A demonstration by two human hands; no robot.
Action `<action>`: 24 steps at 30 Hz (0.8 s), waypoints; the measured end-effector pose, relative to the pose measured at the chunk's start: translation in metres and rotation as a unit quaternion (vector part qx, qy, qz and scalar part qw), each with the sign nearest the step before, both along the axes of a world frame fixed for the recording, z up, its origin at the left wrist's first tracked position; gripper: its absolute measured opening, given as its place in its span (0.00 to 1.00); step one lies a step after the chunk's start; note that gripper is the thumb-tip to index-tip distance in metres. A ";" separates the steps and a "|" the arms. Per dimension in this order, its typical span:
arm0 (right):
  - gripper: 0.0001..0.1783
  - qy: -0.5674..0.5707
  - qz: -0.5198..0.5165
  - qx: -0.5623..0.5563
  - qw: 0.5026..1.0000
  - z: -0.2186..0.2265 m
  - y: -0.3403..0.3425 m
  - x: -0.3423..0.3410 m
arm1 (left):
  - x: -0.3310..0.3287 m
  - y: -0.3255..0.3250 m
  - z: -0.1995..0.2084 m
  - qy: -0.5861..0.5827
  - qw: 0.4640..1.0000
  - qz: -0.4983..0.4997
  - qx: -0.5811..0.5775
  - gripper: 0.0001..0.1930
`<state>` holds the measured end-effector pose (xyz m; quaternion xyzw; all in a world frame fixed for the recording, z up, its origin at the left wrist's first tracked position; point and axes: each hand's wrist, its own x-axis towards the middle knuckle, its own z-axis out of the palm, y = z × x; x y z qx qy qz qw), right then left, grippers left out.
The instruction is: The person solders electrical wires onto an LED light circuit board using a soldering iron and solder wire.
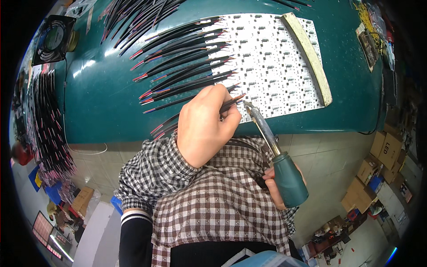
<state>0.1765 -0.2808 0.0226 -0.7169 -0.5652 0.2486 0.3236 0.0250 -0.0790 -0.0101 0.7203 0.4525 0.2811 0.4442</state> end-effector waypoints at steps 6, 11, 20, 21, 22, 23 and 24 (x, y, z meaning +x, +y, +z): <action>0.24 0.120 -0.107 0.005 0.987 0.003 0.004 -0.008 | 0.001 0.001 -0.001 0.001 1.000 -0.003 0.001 0.07; 0.24 0.100 -0.106 -0.011 0.989 0.004 0.003 -0.011 | 0.002 0.001 -0.004 0.001 1.000 0.007 0.025 0.07; 0.28 0.047 -0.031 -0.023 0.998 0.003 -0.002 -0.003 | 0.001 0.001 -0.004 0.001 0.999 0.006 0.033 0.07; 0.28 0.046 -0.032 -0.023 0.998 0.001 -0.003 -0.004 | 0.001 0.002 -0.005 0.001 1.000 0.004 0.031 0.07; 0.30 0.081 -0.048 -0.002 0.996 -0.002 -0.003 -0.005 | 0.002 0.002 -0.005 0.000 1.000 0.004 0.031 0.07; 0.31 0.116 -0.065 0.019 0.991 -0.003 -0.003 -0.005 | 0.003 0.003 -0.005 -0.001 0.999 0.002 0.033 0.07; 0.31 0.116 -0.063 0.019 0.991 -0.003 -0.002 -0.005 | 0.003 0.003 -0.004 0.000 0.999 0.002 0.034 0.07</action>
